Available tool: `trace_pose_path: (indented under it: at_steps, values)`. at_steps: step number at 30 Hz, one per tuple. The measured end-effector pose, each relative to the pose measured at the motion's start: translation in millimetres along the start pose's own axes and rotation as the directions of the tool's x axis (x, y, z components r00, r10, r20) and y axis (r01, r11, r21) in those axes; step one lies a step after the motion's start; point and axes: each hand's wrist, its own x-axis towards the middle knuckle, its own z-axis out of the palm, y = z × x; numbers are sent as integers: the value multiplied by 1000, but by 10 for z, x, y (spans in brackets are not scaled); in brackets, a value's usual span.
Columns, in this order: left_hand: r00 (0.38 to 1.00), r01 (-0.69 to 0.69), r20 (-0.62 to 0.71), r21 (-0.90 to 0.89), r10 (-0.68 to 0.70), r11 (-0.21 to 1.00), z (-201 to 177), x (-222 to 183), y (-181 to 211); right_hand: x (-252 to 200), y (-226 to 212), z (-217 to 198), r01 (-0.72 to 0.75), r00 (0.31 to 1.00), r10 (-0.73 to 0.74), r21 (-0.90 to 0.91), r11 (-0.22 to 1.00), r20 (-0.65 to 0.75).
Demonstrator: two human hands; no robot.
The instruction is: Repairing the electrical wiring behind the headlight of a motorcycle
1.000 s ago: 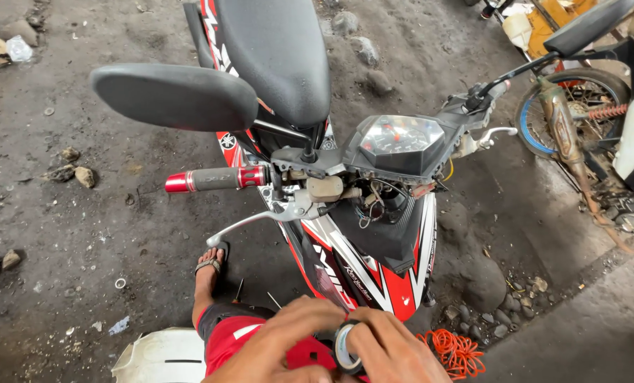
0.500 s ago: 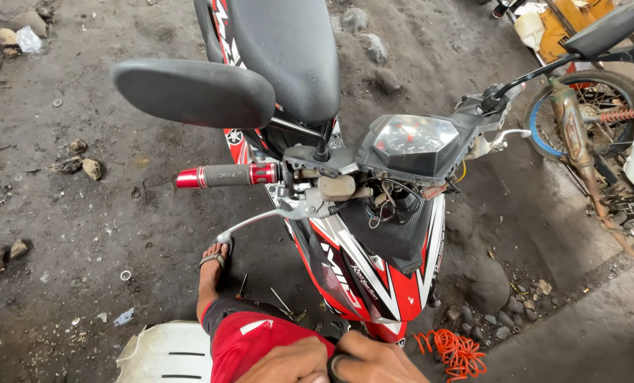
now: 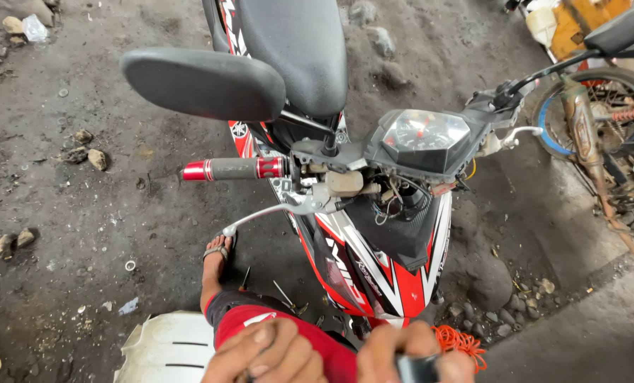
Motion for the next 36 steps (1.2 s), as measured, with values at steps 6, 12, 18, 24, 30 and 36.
trace_pose_path:
  at_steps: [6, 12, 18, 24, 30, 36]
  values:
    - [867, -232, 18, 900, 498, 370, -160, 141, 225, 376, 68, 198, -106, 940, -204, -805, 583, -272]
    - [534, 130, -125, 989, 836, 65, -594, -108, 556, 689, 790, -317, -215, 975, 41, -890, 403, -217]
    - [95, -70, -404, 909, 910, 411, -1018, -142, 827, 1291, 1566, -625, -379, 854, 57, -543, 750, -517]
    - [96, -9, -461, 886, 882, 464, -1048, -157, 753, 1454, 1699, -985, -150, 729, -150, -371, 916, -667]
    - [396, 217, -252, 960, 883, 177, -1105, -97, 636, 1444, 1136, -997, 63, 512, -144, -130, 990, -847]
    - [500, 321, -363, 921, 786, 222, -1010, 268, 463, 1267, 1058, -974, -7, 609, -202, -260, 966, -767]
